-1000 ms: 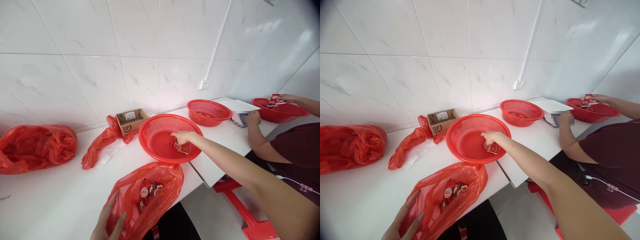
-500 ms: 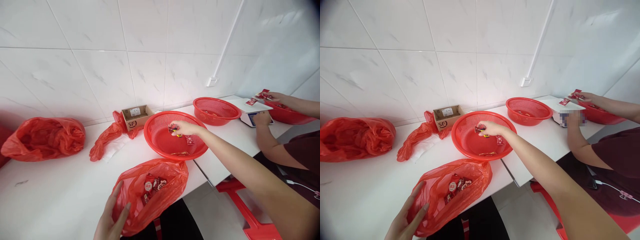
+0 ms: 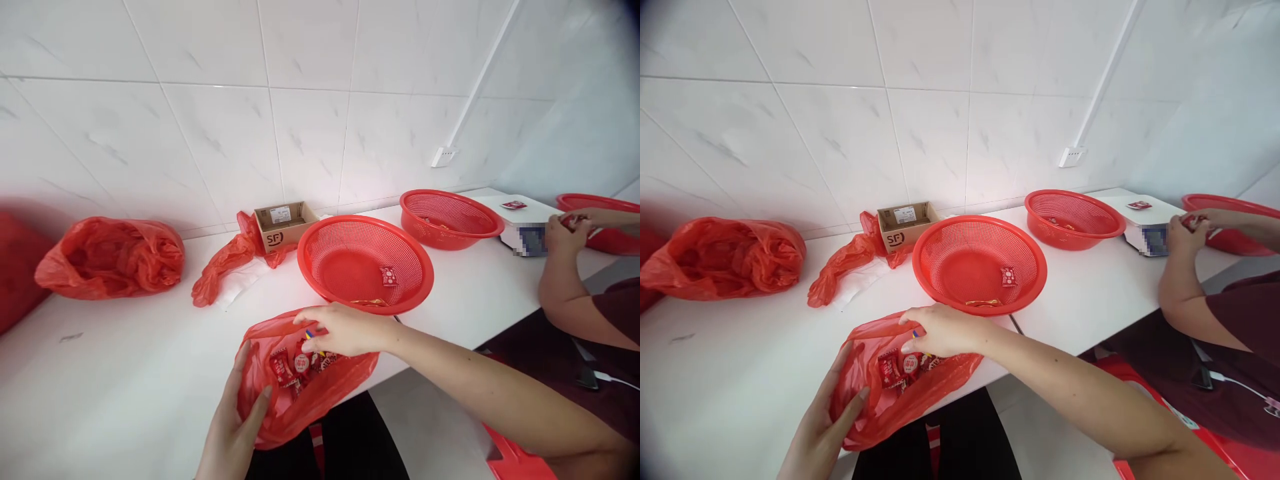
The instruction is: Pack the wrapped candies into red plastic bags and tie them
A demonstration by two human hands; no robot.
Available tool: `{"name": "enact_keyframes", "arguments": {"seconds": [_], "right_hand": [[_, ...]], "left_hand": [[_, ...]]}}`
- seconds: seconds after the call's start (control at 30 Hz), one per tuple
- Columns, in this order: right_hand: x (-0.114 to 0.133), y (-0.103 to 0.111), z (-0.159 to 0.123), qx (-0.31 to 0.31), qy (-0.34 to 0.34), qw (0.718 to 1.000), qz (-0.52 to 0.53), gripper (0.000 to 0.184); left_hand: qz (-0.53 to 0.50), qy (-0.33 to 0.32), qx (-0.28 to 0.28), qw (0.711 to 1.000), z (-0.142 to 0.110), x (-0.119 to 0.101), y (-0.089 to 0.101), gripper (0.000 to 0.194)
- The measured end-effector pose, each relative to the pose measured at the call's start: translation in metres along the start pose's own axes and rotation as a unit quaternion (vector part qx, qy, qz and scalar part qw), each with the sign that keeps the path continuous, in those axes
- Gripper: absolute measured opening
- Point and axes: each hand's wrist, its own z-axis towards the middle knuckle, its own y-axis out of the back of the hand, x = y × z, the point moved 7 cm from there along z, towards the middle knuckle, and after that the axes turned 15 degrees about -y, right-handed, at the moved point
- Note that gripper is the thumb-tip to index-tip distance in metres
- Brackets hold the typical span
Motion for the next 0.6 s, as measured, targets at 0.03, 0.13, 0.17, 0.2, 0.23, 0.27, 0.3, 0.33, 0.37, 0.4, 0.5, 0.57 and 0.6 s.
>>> {"name": "enact_keyframes", "arguments": {"seconds": [0.03, 0.13, 0.17, 0.2, 0.23, 0.27, 0.3, 0.33, 0.37, 0.4, 0.5, 0.57, 0.6], "right_hand": [[-0.002, 0.011, -0.002, -0.006, 0.001, 1.000, 0.015, 0.045], [-0.022, 0.057, -0.001, -0.063, -0.022, 0.996, 0.058, 0.039], [-0.036, 0.075, 0.001, -0.091, -0.048, 0.994, 0.041, 0.039], [-0.053, 0.092, 0.005, -0.120, -0.082, 0.989, 0.005, 0.041], [-0.074, 0.109, 0.008, -0.151, -0.127, 0.979, -0.056, 0.044], [-0.097, 0.121, 0.013, -0.152, -0.175, 0.965, -0.125, 0.053], [-0.119, 0.130, 0.017, -0.143, -0.211, 0.955, -0.153, 0.067], [-0.140, 0.135, 0.021, -0.127, -0.236, 0.948, -0.173, 0.081], [-0.158, 0.136, 0.025, -0.105, -0.254, 0.943, -0.187, 0.093], [-0.173, 0.135, 0.029, -0.085, -0.266, 0.941, -0.192, 0.102], [-0.202, 0.121, 0.039, -0.038, -0.286, 0.934, -0.210, 0.107], [-0.209, 0.113, 0.046, -0.023, -0.295, 0.931, -0.215, 0.094], [-0.210, 0.110, 0.048, -0.018, -0.298, 0.930, -0.215, 0.082]], "left_hand": [[0.003, 0.002, 0.003, 1.000, 0.000, 0.000, 0.000, 0.066], [0.002, 0.003, 0.012, 1.000, -0.001, 0.001, 0.000, 0.068], [0.000, 0.003, 0.013, 1.000, -0.001, 0.001, 0.000, 0.069], [-0.003, 0.001, 0.012, 1.000, -0.001, 0.001, 0.000, 0.069], [-0.005, 0.000, 0.011, 1.000, -0.001, 0.001, 0.000, 0.069], [-0.003, 0.000, 0.009, 1.000, -0.002, 0.001, 0.000, 0.069], [0.003, 0.000, 0.007, 1.000, -0.002, 0.001, 0.001, 0.069], [0.009, 0.001, 0.006, 1.000, -0.003, 0.001, 0.001, 0.069], [0.016, 0.002, 0.006, 1.000, -0.003, 0.001, 0.002, 0.069], [0.020, 0.003, 0.006, 1.000, -0.004, 0.002, 0.002, 0.069], [0.010, 0.002, 0.001, 1.000, -0.005, 0.003, 0.003, 0.070], [0.000, 0.000, 0.000, 1.000, -0.005, 0.005, 0.003, 0.071], [-0.002, -0.001, 0.001, 1.000, -0.006, 0.005, 0.003, 0.071]]}}
